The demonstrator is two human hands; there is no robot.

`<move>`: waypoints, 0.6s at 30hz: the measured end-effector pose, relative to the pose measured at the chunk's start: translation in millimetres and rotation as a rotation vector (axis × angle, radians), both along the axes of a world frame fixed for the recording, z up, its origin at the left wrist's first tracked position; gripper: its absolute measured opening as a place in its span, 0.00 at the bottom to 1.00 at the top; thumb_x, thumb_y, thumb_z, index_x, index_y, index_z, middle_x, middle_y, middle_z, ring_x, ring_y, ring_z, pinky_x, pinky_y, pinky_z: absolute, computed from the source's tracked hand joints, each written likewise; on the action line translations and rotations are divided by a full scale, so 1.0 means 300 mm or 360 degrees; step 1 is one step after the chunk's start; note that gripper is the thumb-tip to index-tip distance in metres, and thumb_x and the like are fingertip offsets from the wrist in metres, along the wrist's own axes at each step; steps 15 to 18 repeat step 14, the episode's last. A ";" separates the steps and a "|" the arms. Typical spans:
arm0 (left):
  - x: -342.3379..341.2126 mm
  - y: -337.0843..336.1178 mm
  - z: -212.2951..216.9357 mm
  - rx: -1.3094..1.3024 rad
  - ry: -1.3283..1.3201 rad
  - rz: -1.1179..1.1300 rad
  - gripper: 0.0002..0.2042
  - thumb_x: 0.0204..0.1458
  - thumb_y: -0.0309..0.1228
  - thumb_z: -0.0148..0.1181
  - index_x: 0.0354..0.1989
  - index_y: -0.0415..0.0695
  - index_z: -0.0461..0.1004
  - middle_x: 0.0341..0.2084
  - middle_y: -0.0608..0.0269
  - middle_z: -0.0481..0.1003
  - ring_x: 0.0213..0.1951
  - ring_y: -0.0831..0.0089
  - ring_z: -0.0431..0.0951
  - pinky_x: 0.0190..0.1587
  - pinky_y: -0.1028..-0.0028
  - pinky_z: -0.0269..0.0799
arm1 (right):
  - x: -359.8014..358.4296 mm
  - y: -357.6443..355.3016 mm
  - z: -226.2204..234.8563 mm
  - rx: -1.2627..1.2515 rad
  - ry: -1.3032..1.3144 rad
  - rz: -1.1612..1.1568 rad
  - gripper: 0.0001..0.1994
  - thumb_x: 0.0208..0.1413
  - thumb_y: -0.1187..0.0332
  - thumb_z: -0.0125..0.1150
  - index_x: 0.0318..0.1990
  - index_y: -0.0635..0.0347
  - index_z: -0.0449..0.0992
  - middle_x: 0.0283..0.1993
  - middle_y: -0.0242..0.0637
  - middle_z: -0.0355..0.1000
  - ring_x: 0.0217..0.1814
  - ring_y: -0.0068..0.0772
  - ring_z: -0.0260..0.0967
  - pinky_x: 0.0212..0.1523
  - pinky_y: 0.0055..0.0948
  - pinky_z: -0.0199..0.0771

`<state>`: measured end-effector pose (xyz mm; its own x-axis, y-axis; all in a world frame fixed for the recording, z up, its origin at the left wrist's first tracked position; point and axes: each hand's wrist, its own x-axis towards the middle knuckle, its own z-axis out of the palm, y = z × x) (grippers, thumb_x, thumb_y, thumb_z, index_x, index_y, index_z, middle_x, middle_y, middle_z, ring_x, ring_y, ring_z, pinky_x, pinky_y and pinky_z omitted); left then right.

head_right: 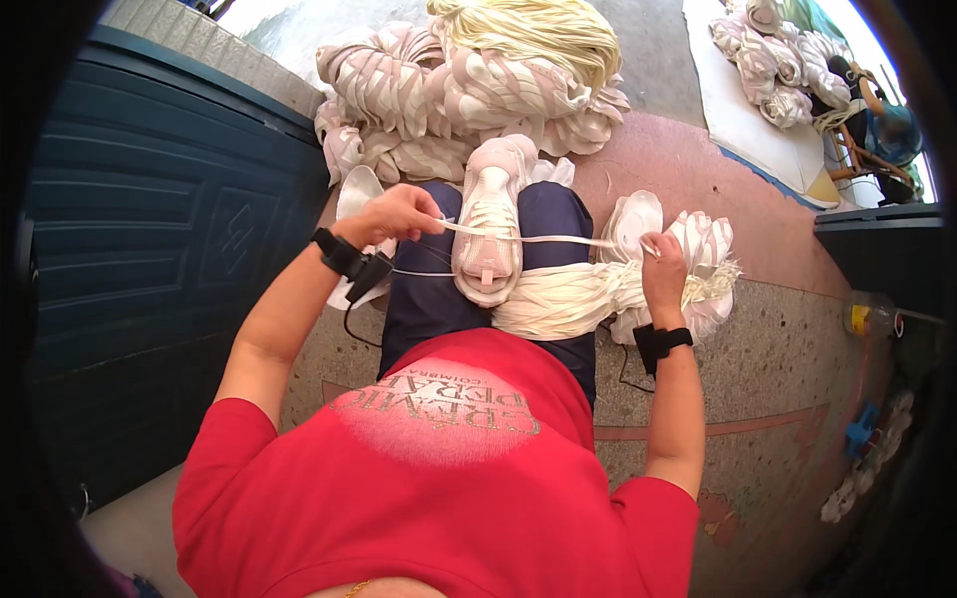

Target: The recorder is lacing and bundling pairs of white shoes together.

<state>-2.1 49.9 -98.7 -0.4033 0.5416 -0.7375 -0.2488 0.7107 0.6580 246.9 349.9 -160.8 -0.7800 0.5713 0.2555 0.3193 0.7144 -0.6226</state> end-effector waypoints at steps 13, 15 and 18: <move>-0.419 -0.242 0.239 0.0648 0.1231 0.1530 0.05 0.47 0.28 0.53 0.26 0.39 0.69 0.15 0.67 0.68 0.10 0.84 0.60 0.10 0.84 0.54 | -0.184 -0.355 0.022 -0.0452 -0.0586 0.0728 0.11 0.54 0.63 0.43 0.37 0.62 0.65 0.27 0.52 0.68 0.32 0.55 0.65 0.31 0.43 0.64; -0.422 -0.240 0.236 0.0651 0.1226 0.1529 0.05 0.47 0.28 0.53 0.26 0.39 0.69 0.15 0.67 0.68 0.10 0.84 0.60 0.10 0.84 0.54 | -0.182 -0.352 0.015 -0.0450 -0.0589 0.0724 0.11 0.54 0.63 0.43 0.37 0.62 0.65 0.27 0.52 0.68 0.32 0.55 0.65 0.31 0.43 0.64; -0.422 -0.240 0.236 0.0651 0.1226 0.1529 0.05 0.47 0.28 0.53 0.26 0.39 0.69 0.15 0.67 0.68 0.10 0.84 0.60 0.10 0.84 0.54 | -0.182 -0.352 0.015 -0.0450 -0.0589 0.0724 0.11 0.54 0.63 0.43 0.37 0.62 0.65 0.27 0.52 0.68 0.32 0.55 0.65 0.31 0.43 0.64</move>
